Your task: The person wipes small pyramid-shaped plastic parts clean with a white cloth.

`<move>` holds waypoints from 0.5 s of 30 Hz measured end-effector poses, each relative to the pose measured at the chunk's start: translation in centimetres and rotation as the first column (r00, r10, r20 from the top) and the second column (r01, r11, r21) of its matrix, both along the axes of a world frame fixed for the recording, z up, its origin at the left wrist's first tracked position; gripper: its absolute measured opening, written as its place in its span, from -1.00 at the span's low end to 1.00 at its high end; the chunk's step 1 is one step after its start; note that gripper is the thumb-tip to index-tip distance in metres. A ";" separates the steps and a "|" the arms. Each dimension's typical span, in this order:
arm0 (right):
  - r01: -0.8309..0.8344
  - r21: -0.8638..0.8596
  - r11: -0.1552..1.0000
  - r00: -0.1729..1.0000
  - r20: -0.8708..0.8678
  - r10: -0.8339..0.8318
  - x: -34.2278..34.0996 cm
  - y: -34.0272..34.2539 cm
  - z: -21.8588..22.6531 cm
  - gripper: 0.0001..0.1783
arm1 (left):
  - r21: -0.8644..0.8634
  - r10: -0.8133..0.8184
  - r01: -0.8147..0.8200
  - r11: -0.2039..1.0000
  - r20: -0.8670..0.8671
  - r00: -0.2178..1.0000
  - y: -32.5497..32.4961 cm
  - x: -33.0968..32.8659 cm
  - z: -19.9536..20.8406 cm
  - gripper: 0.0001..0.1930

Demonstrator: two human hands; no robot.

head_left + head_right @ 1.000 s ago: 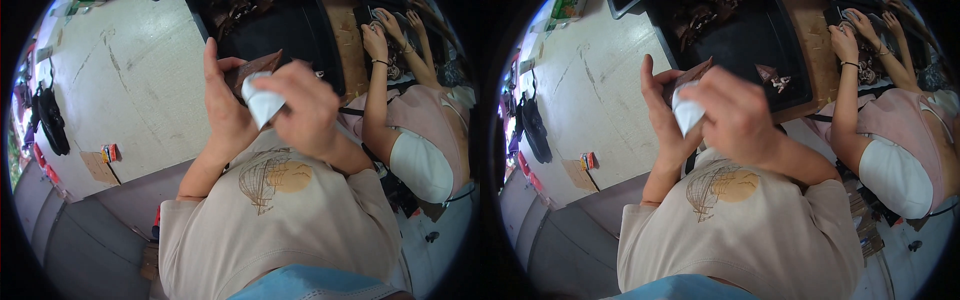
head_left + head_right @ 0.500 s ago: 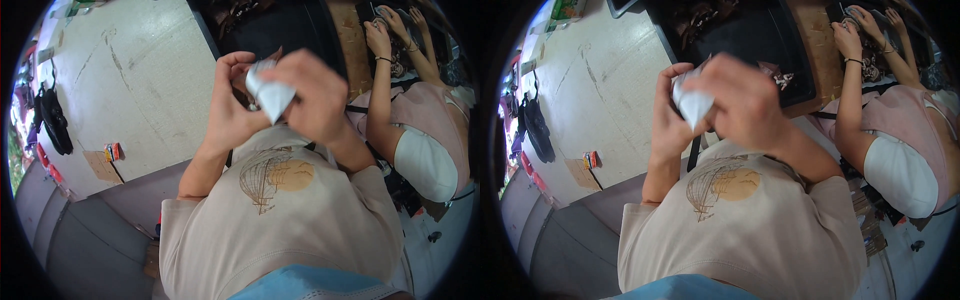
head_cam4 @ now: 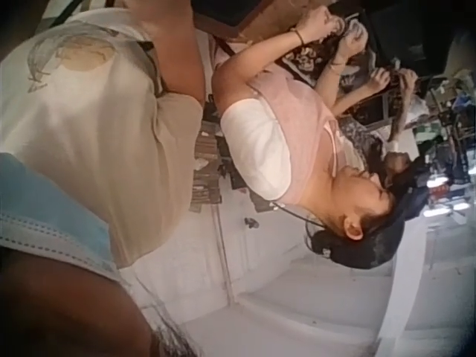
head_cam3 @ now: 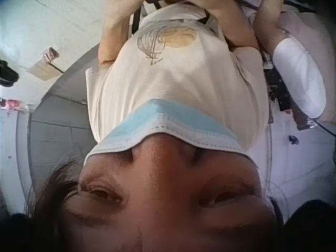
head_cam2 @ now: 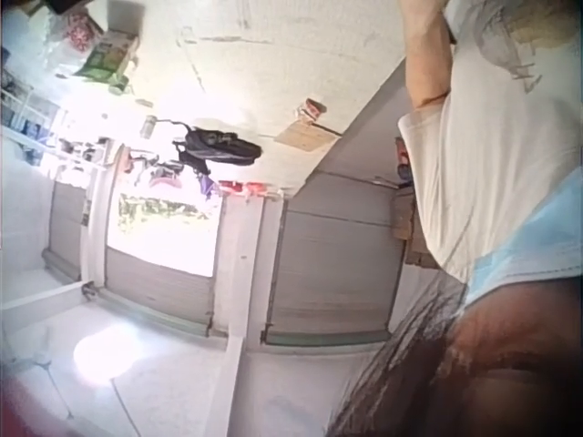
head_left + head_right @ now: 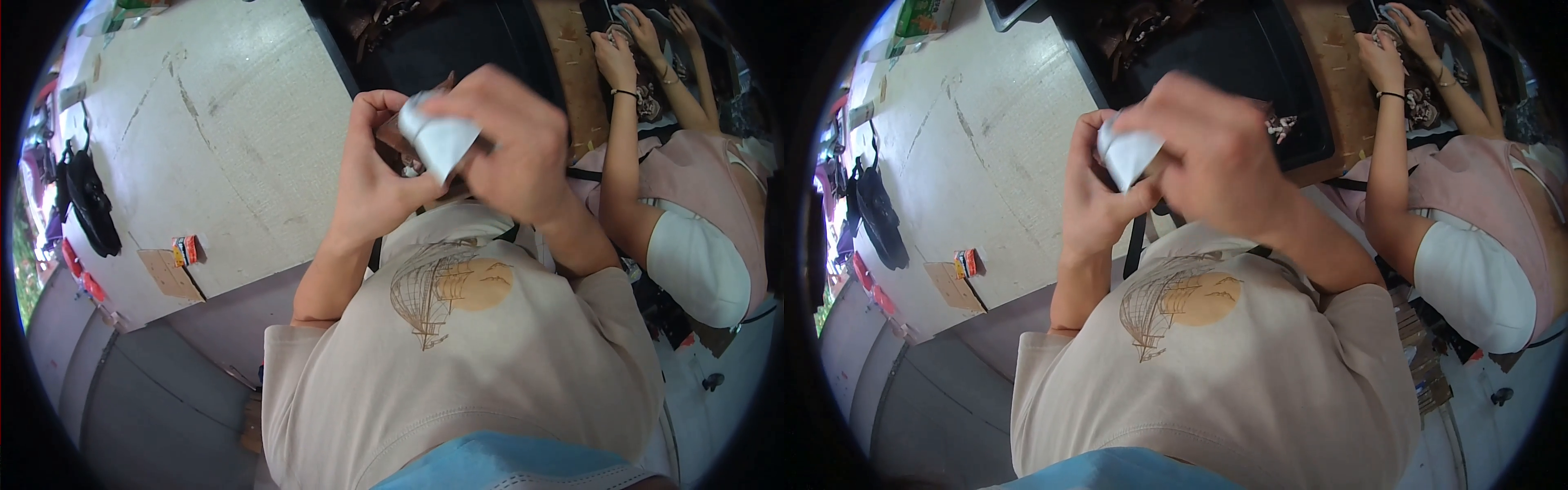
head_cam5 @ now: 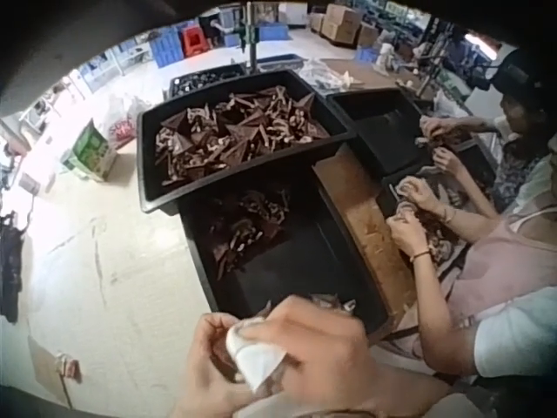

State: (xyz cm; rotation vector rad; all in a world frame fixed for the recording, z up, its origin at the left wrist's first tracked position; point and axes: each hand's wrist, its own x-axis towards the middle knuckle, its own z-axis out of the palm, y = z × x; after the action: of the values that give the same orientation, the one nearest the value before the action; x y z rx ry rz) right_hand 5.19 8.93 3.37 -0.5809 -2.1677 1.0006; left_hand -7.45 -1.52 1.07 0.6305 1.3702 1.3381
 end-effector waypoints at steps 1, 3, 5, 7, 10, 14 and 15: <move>0.059 -0.010 0.998 0.998 0.002 -0.059 0.0 0.4 -0.3 -0.63 | -0.101 -0.009 0.015 0.995 0.067 0.998 0.1 0.0 0.3 -0.27; 0.095 0.000 0.995 0.995 0.032 -0.095 -0.3 -0.8 0.6 -0.64 | -0.058 -0.015 0.020 0.998 0.089 0.996 -0.2 0.1 -0.7 -0.26; -0.062 -0.031 0.998 0.998 -0.028 0.061 -0.9 -1.9 0.9 -0.61 | 0.125 0.023 -0.019 0.992 -0.033 0.999 -0.1 -0.3 -1.2 -0.29; -0.093 -0.048 0.995 0.994 -0.055 0.090 0.0 -1.5 0.8 -0.62 | 0.083 0.022 -0.024 0.996 0.023 0.999 -0.2 -0.1 -0.4 -0.27; -0.124 -0.095 0.988 0.992 0.003 0.125 1.3 -1.3 0.5 -0.67 | 0.036 0.044 -0.044 0.998 0.025 0.999 -0.2 -0.2 -0.4 -0.21; -0.093 -0.029 0.995 0.994 -0.063 0.091 -0.1 -1.4 1.1 -0.66 | 0.112 0.031 -0.013 0.994 -0.154 0.988 -0.4 0.0 -0.5 -0.19; -0.105 0.003 0.994 0.993 -0.046 0.105 -0.3 -1.4 1.1 -0.66 | 0.113 0.029 -0.012 0.993 -0.155 0.987 -0.4 0.1 -0.5 -0.19</move>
State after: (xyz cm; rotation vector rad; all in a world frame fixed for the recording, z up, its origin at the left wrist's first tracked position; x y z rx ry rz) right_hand 4.86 7.56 4.45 -0.4430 -2.1765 1.0587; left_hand -7.35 -1.94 0.56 0.8138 1.4371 1.4138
